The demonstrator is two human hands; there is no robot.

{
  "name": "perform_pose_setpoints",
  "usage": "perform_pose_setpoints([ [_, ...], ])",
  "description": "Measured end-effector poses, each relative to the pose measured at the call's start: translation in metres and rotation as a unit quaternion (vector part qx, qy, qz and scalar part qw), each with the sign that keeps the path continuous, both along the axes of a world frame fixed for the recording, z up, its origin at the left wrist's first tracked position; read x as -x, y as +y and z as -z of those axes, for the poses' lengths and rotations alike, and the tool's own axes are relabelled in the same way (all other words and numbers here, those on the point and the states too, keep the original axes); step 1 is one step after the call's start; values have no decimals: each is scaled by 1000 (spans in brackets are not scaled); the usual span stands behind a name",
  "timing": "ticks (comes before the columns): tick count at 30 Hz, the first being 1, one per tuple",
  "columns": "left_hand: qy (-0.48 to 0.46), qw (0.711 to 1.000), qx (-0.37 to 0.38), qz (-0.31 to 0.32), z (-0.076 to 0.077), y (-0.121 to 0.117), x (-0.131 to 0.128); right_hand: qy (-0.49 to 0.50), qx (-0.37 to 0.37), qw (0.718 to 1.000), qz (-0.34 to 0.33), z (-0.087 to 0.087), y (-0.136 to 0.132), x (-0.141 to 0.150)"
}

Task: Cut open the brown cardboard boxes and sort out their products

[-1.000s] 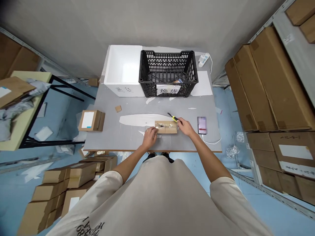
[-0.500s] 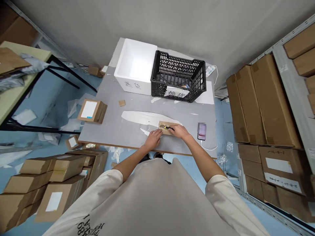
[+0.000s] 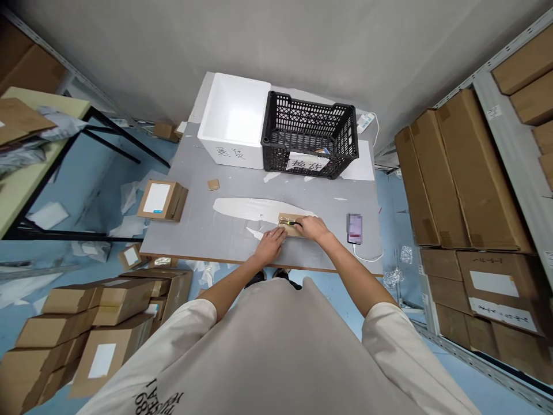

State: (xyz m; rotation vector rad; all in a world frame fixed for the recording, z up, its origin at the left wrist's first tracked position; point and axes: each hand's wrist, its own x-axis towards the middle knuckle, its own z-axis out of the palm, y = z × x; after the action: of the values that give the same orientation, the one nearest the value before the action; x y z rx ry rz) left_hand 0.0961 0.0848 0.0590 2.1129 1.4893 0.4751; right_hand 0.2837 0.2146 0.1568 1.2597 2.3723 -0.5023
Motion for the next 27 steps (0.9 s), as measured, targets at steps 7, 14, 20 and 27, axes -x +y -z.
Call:
perform_pose_setpoints([
  [7,15,1000,4,-5,0,-1,-4,-10,12,1000,0,-6,4,3],
  [14,24,1000,-9,-4,1,-2,-5,-3,-1,1000,-4,-8,2,3],
  [20,24,1000,-5,-8,1,-2,-7,-18,18,1000,8,-9,4,4],
  [27,39,999,-4,-16,-4,-1,-10,-57,26,997,34,-13,7,-17],
])
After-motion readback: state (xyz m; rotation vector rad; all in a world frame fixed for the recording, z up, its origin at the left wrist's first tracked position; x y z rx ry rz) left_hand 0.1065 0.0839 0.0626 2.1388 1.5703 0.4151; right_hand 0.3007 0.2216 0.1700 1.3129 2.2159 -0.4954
